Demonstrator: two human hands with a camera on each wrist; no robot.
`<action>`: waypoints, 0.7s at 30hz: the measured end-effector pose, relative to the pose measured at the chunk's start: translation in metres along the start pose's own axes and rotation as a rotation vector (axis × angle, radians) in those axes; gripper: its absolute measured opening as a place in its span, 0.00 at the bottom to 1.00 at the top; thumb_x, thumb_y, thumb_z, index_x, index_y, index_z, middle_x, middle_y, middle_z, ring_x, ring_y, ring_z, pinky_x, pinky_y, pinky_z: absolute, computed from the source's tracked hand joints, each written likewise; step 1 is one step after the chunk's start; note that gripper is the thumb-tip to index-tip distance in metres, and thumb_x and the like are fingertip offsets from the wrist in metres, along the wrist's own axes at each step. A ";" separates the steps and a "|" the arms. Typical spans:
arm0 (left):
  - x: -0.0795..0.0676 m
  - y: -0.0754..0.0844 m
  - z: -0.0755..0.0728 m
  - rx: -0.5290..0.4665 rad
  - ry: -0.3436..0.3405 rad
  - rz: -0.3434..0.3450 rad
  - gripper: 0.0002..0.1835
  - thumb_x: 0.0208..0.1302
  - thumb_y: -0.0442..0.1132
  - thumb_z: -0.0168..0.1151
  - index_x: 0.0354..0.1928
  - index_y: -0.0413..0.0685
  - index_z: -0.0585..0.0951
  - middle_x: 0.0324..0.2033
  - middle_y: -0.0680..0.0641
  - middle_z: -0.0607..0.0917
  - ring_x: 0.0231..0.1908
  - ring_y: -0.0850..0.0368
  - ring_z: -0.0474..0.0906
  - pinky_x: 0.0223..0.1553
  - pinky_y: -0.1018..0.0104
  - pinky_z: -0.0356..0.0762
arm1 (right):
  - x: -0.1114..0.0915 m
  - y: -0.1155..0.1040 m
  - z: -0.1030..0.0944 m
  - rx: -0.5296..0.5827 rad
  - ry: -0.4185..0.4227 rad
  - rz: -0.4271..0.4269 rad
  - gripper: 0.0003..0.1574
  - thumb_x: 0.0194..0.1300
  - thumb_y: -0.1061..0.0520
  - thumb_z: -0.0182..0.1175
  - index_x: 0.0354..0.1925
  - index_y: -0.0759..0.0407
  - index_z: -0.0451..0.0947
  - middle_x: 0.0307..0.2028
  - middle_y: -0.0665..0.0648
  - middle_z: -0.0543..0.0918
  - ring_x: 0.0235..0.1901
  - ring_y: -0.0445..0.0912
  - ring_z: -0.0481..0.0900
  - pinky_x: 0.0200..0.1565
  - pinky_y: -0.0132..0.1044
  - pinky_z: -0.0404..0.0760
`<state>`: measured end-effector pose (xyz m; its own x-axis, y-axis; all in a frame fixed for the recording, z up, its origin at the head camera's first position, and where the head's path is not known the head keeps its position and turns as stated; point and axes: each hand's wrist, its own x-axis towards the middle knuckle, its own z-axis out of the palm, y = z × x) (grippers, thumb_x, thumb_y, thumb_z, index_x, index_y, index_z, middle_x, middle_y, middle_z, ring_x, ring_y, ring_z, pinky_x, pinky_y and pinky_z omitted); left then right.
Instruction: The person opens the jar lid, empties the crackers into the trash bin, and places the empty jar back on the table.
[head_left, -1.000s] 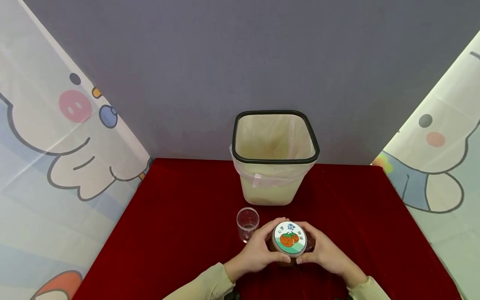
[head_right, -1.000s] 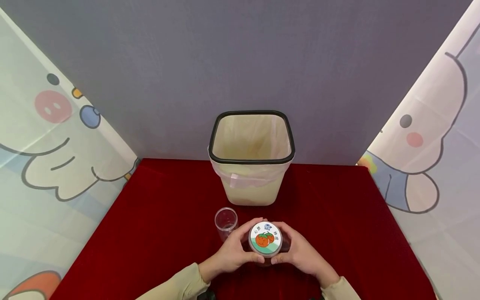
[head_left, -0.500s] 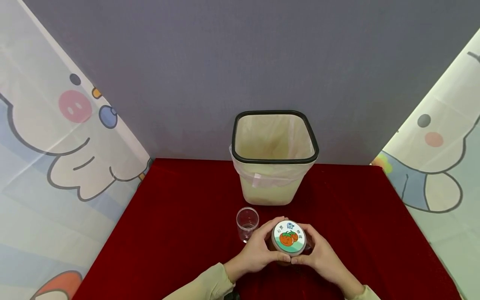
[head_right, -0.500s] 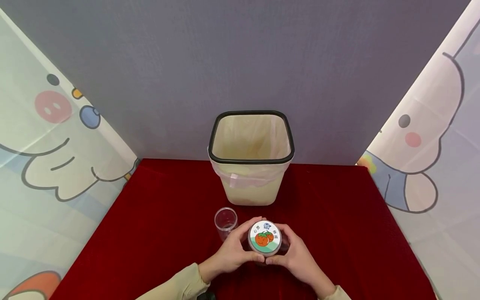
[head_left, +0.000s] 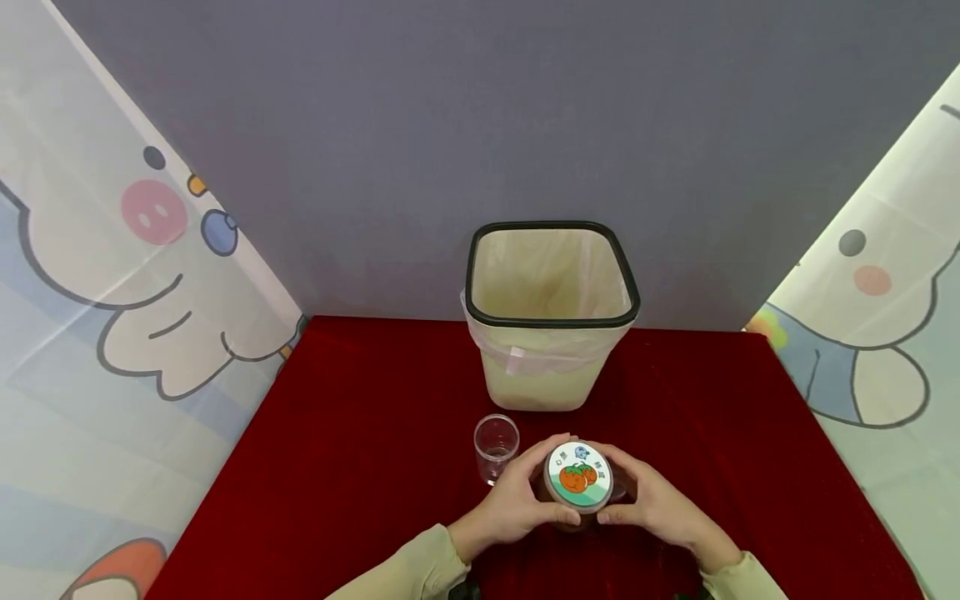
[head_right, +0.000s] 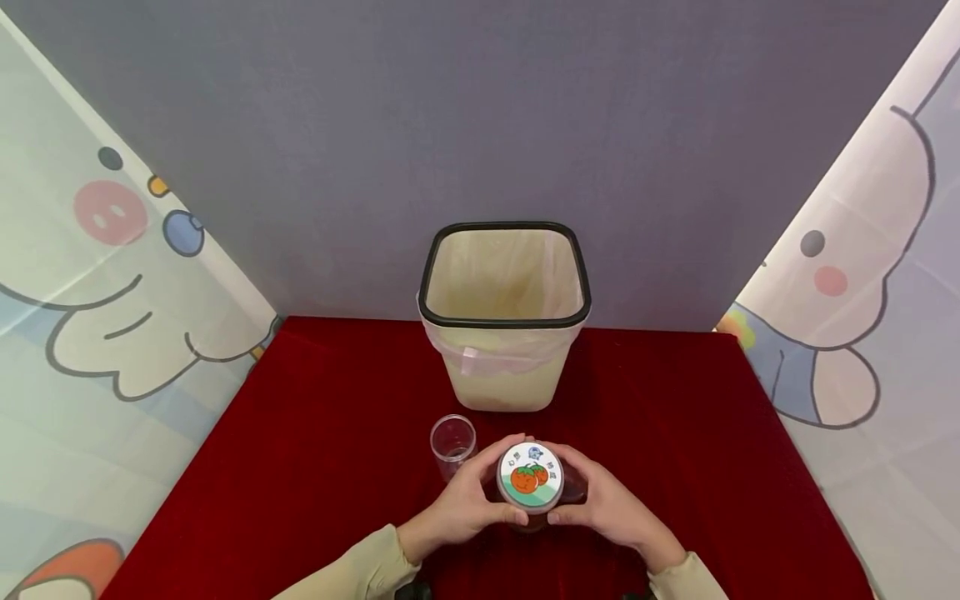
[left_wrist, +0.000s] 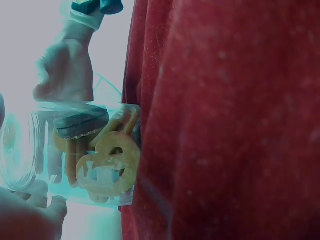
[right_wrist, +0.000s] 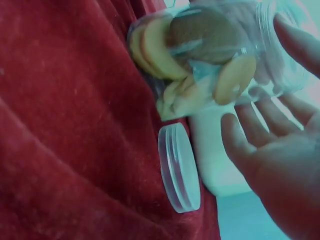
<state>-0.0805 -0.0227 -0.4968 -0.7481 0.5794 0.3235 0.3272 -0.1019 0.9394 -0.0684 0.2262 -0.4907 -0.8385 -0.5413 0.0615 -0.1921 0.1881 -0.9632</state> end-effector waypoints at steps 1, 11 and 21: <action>0.000 0.000 0.000 -0.008 -0.003 -0.005 0.48 0.53 0.28 0.76 0.74 0.51 0.62 0.70 0.43 0.69 0.67 0.54 0.67 0.67 0.62 0.62 | 0.001 0.002 -0.001 0.022 -0.027 -0.009 0.54 0.56 0.62 0.74 0.75 0.56 0.58 0.67 0.61 0.69 0.61 0.43 0.73 0.57 0.32 0.73; 0.001 0.001 -0.001 -0.019 -0.017 -0.011 0.49 0.51 0.26 0.76 0.74 0.50 0.62 0.70 0.41 0.69 0.67 0.54 0.68 0.68 0.62 0.62 | 0.004 0.006 0.001 -0.010 -0.011 -0.040 0.54 0.51 0.59 0.77 0.72 0.57 0.62 0.63 0.60 0.74 0.57 0.44 0.76 0.56 0.30 0.73; -0.001 0.001 0.000 -0.018 0.006 -0.015 0.49 0.51 0.26 0.76 0.74 0.52 0.63 0.69 0.49 0.70 0.68 0.54 0.67 0.68 0.61 0.62 | 0.002 0.007 0.014 0.004 0.094 -0.001 0.55 0.47 0.57 0.80 0.70 0.51 0.64 0.62 0.59 0.74 0.57 0.44 0.77 0.55 0.30 0.75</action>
<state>-0.0799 -0.0234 -0.4959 -0.7563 0.5763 0.3098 0.3056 -0.1076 0.9461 -0.0645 0.2147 -0.5012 -0.8825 -0.4623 0.0861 -0.1908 0.1847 -0.9641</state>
